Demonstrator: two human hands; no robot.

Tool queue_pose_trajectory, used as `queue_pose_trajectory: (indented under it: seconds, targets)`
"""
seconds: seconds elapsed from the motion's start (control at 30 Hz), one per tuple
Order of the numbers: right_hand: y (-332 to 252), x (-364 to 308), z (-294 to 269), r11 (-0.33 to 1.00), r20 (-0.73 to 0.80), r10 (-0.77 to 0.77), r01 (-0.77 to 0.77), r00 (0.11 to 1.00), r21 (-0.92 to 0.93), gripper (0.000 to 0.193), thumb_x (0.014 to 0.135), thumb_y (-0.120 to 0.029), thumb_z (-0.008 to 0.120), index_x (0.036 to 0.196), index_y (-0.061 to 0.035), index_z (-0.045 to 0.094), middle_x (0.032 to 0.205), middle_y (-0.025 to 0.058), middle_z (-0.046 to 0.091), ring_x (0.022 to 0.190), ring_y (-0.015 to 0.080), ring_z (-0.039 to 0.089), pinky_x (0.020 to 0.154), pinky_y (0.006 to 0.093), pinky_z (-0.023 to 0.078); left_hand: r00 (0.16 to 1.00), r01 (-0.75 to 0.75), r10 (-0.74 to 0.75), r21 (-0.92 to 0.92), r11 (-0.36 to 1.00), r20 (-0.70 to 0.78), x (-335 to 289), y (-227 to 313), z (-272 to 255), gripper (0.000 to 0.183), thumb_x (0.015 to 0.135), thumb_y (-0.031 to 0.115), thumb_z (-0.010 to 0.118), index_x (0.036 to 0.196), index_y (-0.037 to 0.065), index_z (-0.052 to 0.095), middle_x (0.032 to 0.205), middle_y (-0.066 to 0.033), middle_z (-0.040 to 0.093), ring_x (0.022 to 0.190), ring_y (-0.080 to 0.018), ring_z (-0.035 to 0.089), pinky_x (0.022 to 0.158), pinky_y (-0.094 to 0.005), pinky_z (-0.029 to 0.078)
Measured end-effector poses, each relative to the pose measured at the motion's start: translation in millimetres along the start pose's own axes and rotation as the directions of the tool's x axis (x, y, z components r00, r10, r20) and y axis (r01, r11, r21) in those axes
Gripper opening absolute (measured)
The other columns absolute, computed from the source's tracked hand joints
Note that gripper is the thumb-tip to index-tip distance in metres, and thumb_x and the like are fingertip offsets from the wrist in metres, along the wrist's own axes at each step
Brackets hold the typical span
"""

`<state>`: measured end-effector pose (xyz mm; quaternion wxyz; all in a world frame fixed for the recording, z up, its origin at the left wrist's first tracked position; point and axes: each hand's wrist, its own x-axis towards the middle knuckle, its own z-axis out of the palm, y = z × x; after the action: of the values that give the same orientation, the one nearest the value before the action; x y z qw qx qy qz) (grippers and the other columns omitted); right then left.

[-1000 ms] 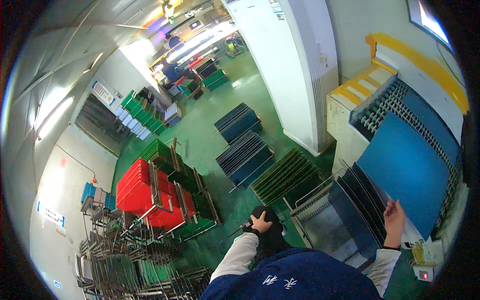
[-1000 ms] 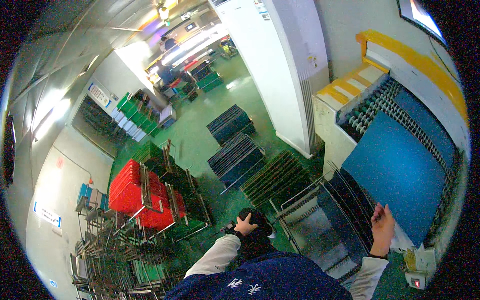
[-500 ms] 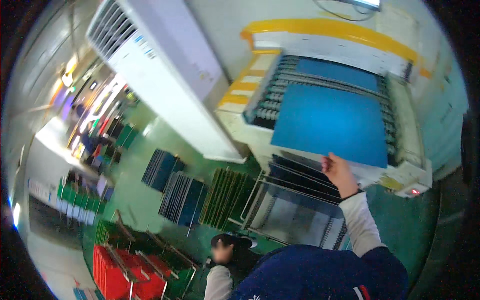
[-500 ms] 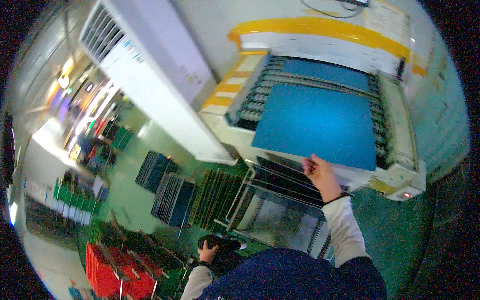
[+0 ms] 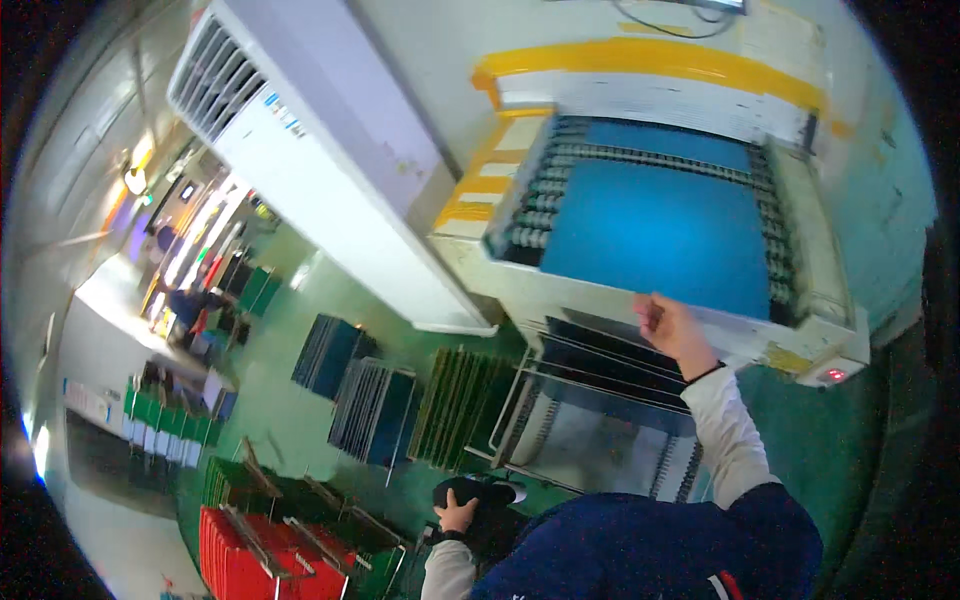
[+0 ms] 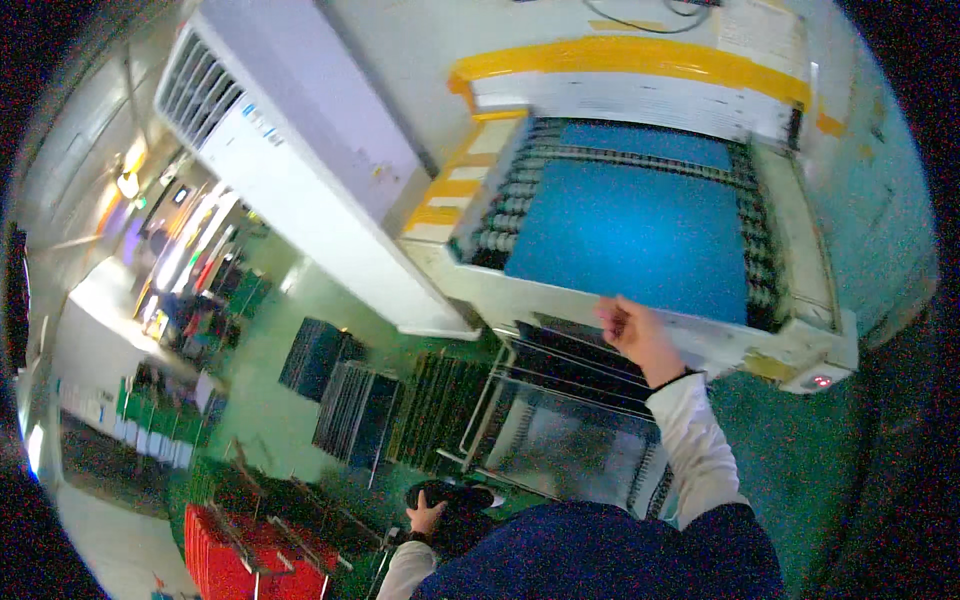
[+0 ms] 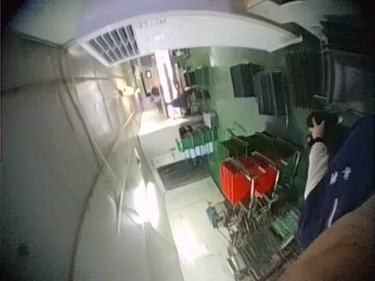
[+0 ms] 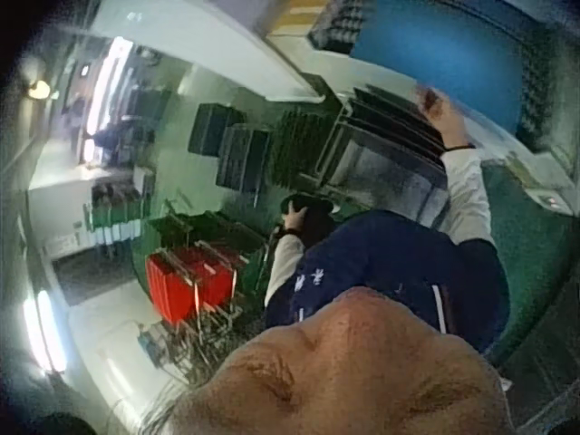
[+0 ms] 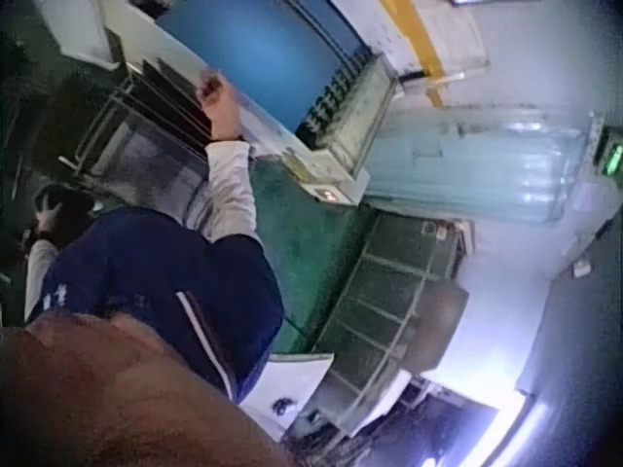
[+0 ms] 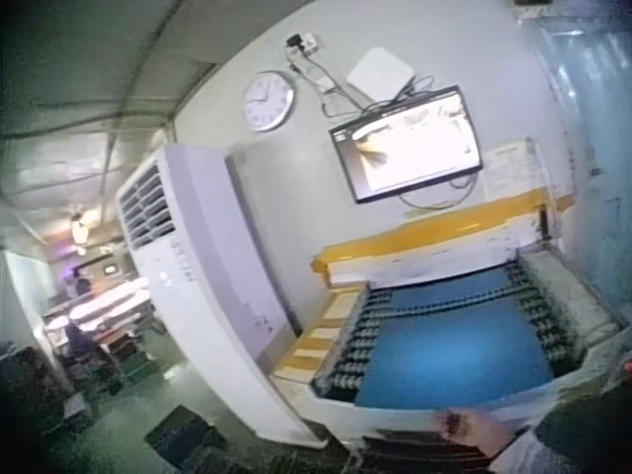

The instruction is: Sorting and loading flat industrial sheets into a vertical storage rack within a fabrication facility.

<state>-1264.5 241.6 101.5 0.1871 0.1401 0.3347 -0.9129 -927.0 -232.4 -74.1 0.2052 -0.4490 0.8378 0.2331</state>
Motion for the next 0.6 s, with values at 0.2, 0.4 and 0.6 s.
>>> queue_pose_trajectory:
  seconds: [0.2, 0.4, 0.6]
  targets:
    - [7, -16, -3, 0.942, 0.025, -0.095, 0.098, 0.995, -0.320, 0.024, 0.090, -0.025, 0.052, 0.098, -0.0041, 0.060, 0.076, 0.0061, 0.062, 0.061, 0.0133, 0.054, 0.054, 0.0261, 0.043, 1.000, 0.013, -0.013, -0.034, 0.999, 0.019, -6, 20, -10, 0.088, 0.066, 0.059, 0.066, 0.141, 0.031, 0.029, 0.143, -0.0335, 0.011, 0.124, -0.0502, 0.035, 0.102, -0.0483, 0.035]
    - [82, -48, -8, 0.390, 0.122, -0.179, 0.184, 0.976, -0.902, 0.019, 0.085, -0.019, 0.058, 0.088, -0.0012, 0.063, 0.076, 0.0061, 0.063, 0.069, 0.0135, 0.058, 0.063, 0.0262, 0.046, 0.997, 0.075, -0.075, -0.079, 0.994, 0.012, -5, 10, -5, 0.091, 0.066, 0.056, 0.068, 0.143, 0.031, 0.027, 0.143, -0.0374, 0.002, 0.127, -0.0507, 0.030, 0.105, -0.0447, 0.031]
    - [124, -72, -20, 0.034, 0.360, -0.287, 0.385, 0.888, -0.922, 0.020, 0.078, -0.008, 0.062, 0.095, 0.0021, 0.061, 0.089, 0.0139, 0.062, 0.081, 0.0249, 0.061, 0.072, 0.0339, 0.047, 0.995, 0.089, -0.082, -0.131, 0.987, 0.060, -8, 19, -6, 0.092, 0.065, 0.054, 0.068, 0.143, 0.034, 0.024, 0.144, -0.0342, -0.009, 0.119, -0.0519, 0.041, 0.101, -0.0440, 0.038]
